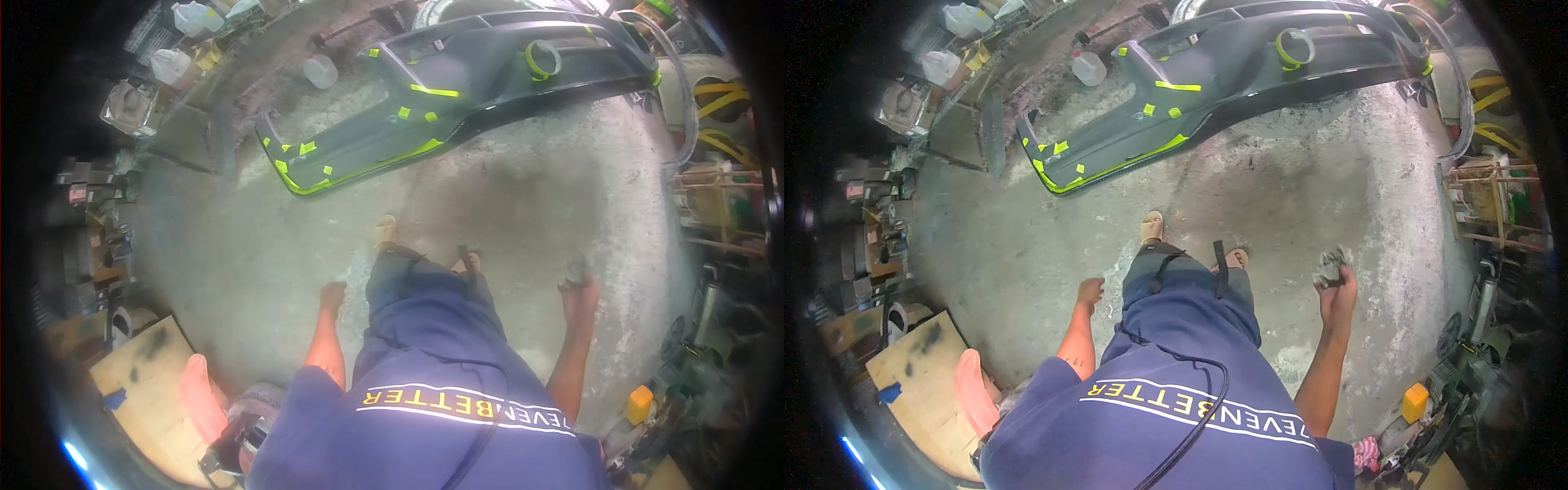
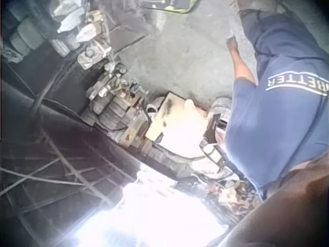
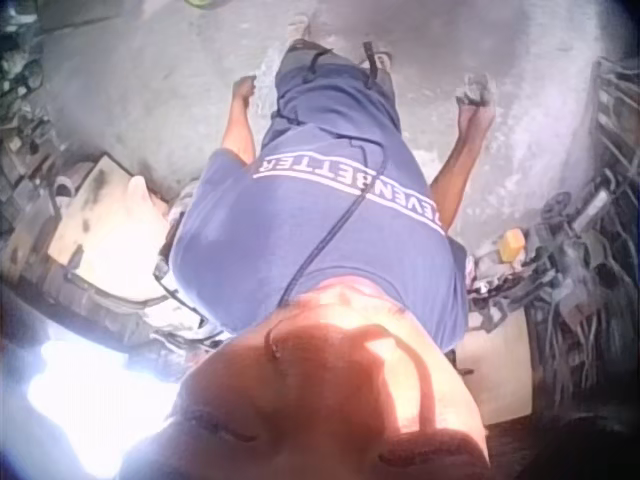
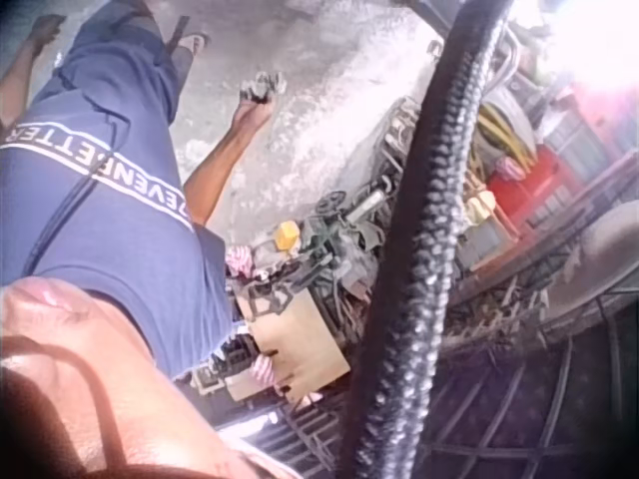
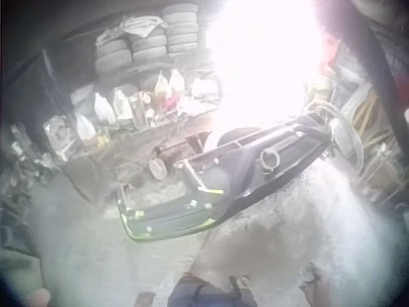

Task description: The person applies a liquid from a container to a car bumper using a brush. They then use a cloth to wipe the bumper surface, spreading and buffing the liquid across the part.

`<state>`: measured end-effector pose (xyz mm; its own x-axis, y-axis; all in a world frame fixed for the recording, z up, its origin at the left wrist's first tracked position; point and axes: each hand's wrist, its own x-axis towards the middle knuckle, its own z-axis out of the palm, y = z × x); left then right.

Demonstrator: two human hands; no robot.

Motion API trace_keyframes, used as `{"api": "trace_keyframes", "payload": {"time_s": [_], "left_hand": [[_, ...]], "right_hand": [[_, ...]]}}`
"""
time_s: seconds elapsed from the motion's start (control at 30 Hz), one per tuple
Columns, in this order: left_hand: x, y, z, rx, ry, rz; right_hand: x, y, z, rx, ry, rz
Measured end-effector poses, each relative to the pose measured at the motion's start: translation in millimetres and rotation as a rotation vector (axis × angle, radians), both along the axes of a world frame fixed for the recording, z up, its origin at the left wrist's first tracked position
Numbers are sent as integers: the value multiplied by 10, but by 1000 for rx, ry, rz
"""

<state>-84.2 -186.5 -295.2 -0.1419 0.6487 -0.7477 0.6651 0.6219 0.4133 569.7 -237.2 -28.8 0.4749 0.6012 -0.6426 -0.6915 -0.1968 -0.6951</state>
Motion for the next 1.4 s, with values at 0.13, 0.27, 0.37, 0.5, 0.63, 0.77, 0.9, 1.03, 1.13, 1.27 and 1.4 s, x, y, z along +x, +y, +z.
{"api": "trace_keyframes", "payload": {"time_s": [0.13,0.27,0.37,0.5,0.63,0.77,0.9,1.03,1.13,1.27,1.4], "left_hand": [[62,717,-39,98,-131,35],[163,1152,203,-11,-489,487],[184,1331,425,-54,-753,662],[185,1556,709,-62,-828,875],[-10,1754,774,548,-235,685],[504,2576,1915,982,-364,536],[1017,3350,2582,1012,-265,-39],[1373,3912,2491,760,-290,-389],[1481,4021,2512,424,-271,-565],[1505,3988,2468,377,-277,-553],[1525,3975,2494,342,-294,-539]], "right_hand": [[-677,843,505,-91,-566,290],[-1155,1568,657,-39,-850,472],[-1615,2115,855,42,-1265,698],[-2120,2692,993,325,-1666,974],[-2404,3062,914,426,-1721,1171],[-2466,3158,752,477,-1807,1238],[-2657,3281,615,577,-1991,1333],[-2942,3427,438,844,-2013,1450],[-3056,3425,319,695,-2197,1751],[-3117,3359,298,535,-2239,1789],[-3112,3253,288,463,-2186,1669]]}}
